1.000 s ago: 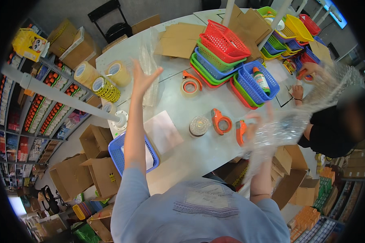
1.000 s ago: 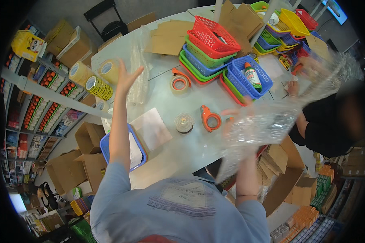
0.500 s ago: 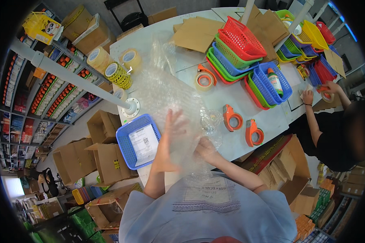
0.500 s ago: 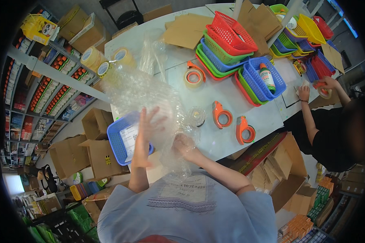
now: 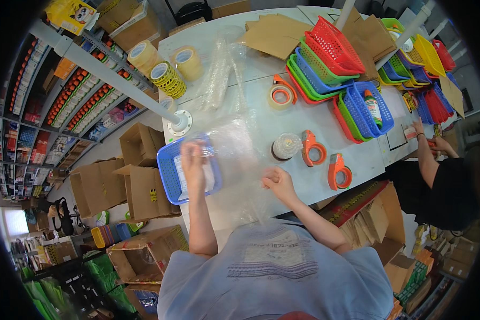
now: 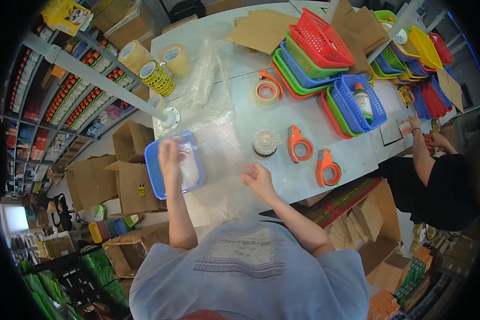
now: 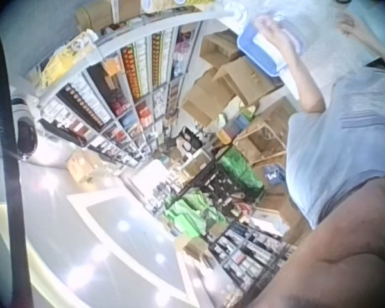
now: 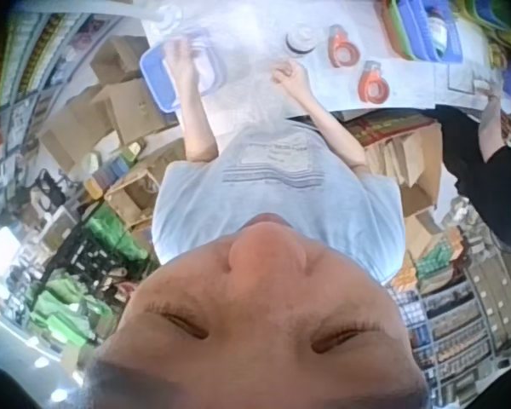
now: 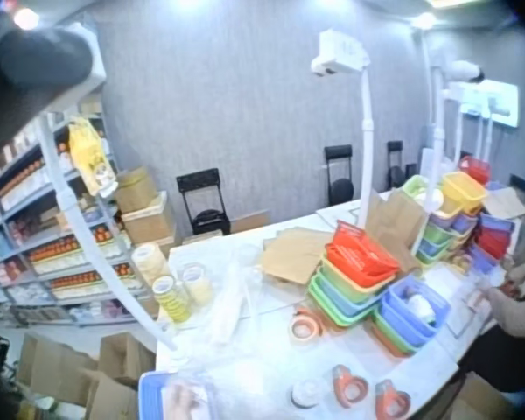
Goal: The person wraps a small bottle in bubble wrap using a tape dispenser. They then place the wrapped bottle into a cardboard box. The person also handles a shipping label and other packaging materials on the table.
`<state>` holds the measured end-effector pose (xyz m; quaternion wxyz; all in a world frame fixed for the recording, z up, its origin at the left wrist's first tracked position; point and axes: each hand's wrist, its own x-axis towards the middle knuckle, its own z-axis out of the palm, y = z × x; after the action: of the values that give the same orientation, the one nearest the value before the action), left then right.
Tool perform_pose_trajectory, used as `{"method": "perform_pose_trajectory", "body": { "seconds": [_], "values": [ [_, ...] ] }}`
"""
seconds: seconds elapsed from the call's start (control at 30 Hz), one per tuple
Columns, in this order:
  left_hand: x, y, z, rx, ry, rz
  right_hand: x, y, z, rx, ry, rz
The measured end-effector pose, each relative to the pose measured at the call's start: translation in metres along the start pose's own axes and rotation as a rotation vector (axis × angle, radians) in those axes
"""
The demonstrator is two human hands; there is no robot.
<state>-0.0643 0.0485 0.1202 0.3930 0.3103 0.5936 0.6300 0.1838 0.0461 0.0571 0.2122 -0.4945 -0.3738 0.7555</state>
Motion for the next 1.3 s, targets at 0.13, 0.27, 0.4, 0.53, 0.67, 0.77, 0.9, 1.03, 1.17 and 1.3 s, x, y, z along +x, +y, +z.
{"method": "perform_pose_trajectory", "body": {
  "seconds": [0.13,0.27,0.4,0.53,0.67,0.77,0.9,1.03,1.17,1.3],
  "values": [
    [0.001,0.002,-0.012,-0.161,0.356,0.155,-0.035,0.005,0.023,-0.643,0.343,-0.852],
    [-0.047,0.008,0.054,-0.584,0.361,-0.146,-0.035,0.000,0.081,-0.673,0.216,-0.918],
    [-0.076,0.015,0.096,-0.800,0.278,-0.232,0.004,0.011,0.077,-0.390,0.115,-0.545],
    [-0.010,-0.016,0.108,0.267,0.070,0.336,0.033,0.043,0.018,-0.096,-0.304,-0.098],
    [0.084,-0.078,0.128,0.965,-0.258,0.208,0.025,0.084,-0.042,-0.007,-0.160,0.028],
    [0.107,-0.171,0.116,0.929,-0.395,0.212,0.020,0.087,-0.077,-0.356,0.336,-0.170],
    [0.034,-0.195,0.088,0.813,-0.337,0.499,0.049,0.026,-0.091,-0.623,0.598,-0.782],
    [-0.063,-0.195,0.047,0.998,-0.562,0.310,0.084,-0.008,-0.065,-0.489,0.339,-0.692],
    [-0.121,-0.209,0.029,1.241,-0.629,0.245,0.105,0.021,-0.080,-0.471,0.491,-0.640],
    [-0.135,-0.200,0.036,1.219,-0.701,0.243,0.042,-0.027,-0.058,-0.250,0.639,-0.789]
  ]
}}
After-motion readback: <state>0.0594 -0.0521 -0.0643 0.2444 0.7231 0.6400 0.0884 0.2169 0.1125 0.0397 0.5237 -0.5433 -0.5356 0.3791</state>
